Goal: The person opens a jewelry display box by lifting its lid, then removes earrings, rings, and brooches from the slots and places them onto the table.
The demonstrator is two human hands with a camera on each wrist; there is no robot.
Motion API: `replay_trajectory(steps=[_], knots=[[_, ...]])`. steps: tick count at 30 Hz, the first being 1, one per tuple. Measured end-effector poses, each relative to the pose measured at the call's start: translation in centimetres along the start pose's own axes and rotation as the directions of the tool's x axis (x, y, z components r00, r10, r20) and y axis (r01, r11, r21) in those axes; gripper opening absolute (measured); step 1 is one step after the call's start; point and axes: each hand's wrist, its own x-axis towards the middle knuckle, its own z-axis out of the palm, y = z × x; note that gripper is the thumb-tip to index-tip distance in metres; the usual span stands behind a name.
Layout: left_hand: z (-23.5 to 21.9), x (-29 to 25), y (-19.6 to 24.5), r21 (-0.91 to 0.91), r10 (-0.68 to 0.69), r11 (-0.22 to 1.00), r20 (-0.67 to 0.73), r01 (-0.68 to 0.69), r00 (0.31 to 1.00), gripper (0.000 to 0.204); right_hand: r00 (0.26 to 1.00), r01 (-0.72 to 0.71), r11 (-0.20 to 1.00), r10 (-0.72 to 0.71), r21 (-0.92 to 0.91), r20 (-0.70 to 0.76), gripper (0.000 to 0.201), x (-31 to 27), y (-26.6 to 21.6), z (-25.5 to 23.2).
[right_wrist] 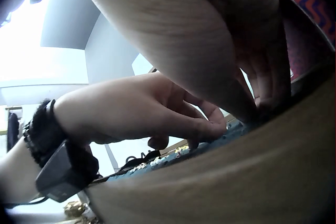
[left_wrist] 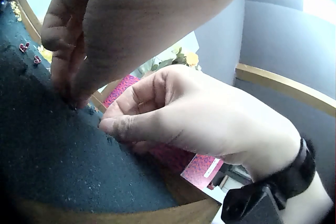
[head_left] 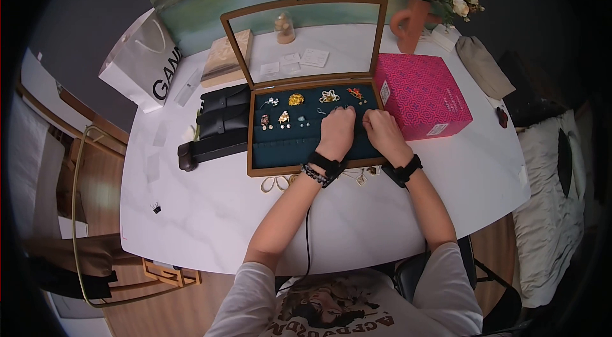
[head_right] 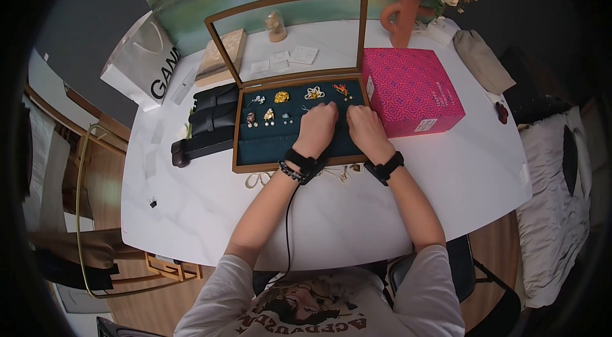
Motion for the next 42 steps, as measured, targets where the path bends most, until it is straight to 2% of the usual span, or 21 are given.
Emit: replay_trajectory(steps=[4,6,7,9,10,11,12,13,15,17,19,23,29,31,32,34,35,37,38,40,42], knots=[[0.5,0.1,-1.3,-0.145,0.004,0.989,0.011,-0.002,1.000,0.007,0.998,0.056,0.995,-0.057,0.080,0.012,0.005,0.1,-0.8,-2.5],[-0.1,0.0,-1.8,-0.222,-0.011,0.975,0.026,0.016,1.000,0.008,0.989,0.021,0.983,-0.047,0.180,0.140,0.006,-0.1,-2.5,-5.3],[-1.2,-0.3,-1.3,-0.230,0.027,0.973,0.029,-0.019,0.999,0.008,0.989,0.020,0.984,-0.046,0.179,0.141,0.006,-0.4,-3.0,-6.5],[-3.4,-1.4,0.0,-0.241,0.062,0.969,0.036,-0.051,0.997,0.008,0.928,0.059,0.987,-0.109,0.149,0.357,0.007,-1.6,-3.6,-8.3],[-4.4,-2.1,0.6,-0.218,0.089,0.973,0.072,-0.071,0.993,0.008,0.928,0.057,0.987,-0.107,0.149,0.358,0.007,-2.1,-3.7,-8.5],[-5.4,-2.5,1.2,-0.194,0.117,0.976,0.107,-0.094,0.987,0.008,0.880,0.061,0.992,-0.105,0.111,0.464,0.007,-2.5,-3.8,-8.6],[-6.8,-2.9,1.8,-0.254,0.048,0.966,0.360,0.049,0.932,0.009,0.820,0.067,0.995,-0.096,0.071,0.565,0.008,-2.9,-3.8,-8.6],[-7.3,-3.7,2.1,-0.257,0.052,0.965,0.361,0.046,0.931,0.009,0.820,0.063,0.996,-0.091,0.068,0.565,0.008,-3.3,-3.7,-8.5],[-7.8,-5.5,2.5,-0.431,0.207,0.901,0.531,0.052,0.822,0.008,0.744,0.140,0.990,-0.087,-0.028,0.662,0.004,-3.8,-3.9,-7.9],[-7.2,-6.7,2.9,-0.471,0.273,0.882,0.551,0.024,0.789,0.007,0.715,0.147,0.989,-0.089,-0.025,0.694,0.006,-3.9,-4.1,-7.6],[-6.8,-6.9,3.2,-0.509,0.337,0.861,0.565,-0.003,0.753,0.007,0.614,0.065,0.998,-0.041,0.001,0.788,0.009,-4.1,-4.0,-6.7],[-5.9,-7.0,3.5,-0.488,0.278,0.869,0.613,0.077,0.739,0.007,0.618,0.122,0.993,-0.081,0.006,0.782,0.014,-4.4,-3.6,-5.5],[-6.1,-6.8,3.6,-0.477,0.244,0.875,0.579,0.081,0.778,0.007,0.581,0.035,0.999,-0.031,0.013,0.813,0.015,-3.7,-3.9,-6.8],[-7.1,-6.1,3.4,-0.497,0.226,0.861,0.560,0.105,0.797,0.007,0.639,-0.149,0.977,-0.022,0.152,0.769,0.011,-3.3,-3.7,-7.7],[-7.8,-5.6,2.9,-0.493,0.212,0.866,0.517,0.086,0.829,0.008,0.639,-0.148,0.977,-0.022,0.151,0.769,0.011,-3.0,-4.0,-8.0],[-9.4,-4.1,1.8,-0.488,0.164,0.868,0.451,0.088,0.877,0.008,0.783,-0.146,0.950,-0.060,0.276,0.619,0.012,-2.3,-4.8,-8.3],[-9.7,-3.3,0.9,-0.489,0.165,0.868,0.449,0.086,0.878,0.008,0.784,-0.144,0.951,-0.060,0.275,0.618,0.012,-2.0,-5.1,-7.8],[-10.0,-2.2,-0.7,-0.339,-0.017,0.929,0.360,0.148,0.933,0.009,0.941,-0.044,0.944,-0.070,0.326,0.331,0.013,-1.5,-5.4,-6.1],[-9.5,-2.2,-1.5,-0.338,-0.019,0.929,0.358,0.148,0.933,0.009,0.941,-0.041,0.944,-0.073,0.326,0.331,0.013,-1.1,-5.2,-4.8],[-7.8,-2.4,-3.3,-0.241,-0.070,0.966,0.100,0.092,0.993,0.011,0.980,0.021,0.923,-0.094,0.385,0.173,0.013,-0.1,-4.6,-2.1],[-6.5,-2.4,-4.1,-0.212,-0.086,0.972,0.088,0.103,0.992,0.012,0.985,0.093,0.932,-0.138,0.351,0.106,0.013,1.1,-4.5,-0.3]])
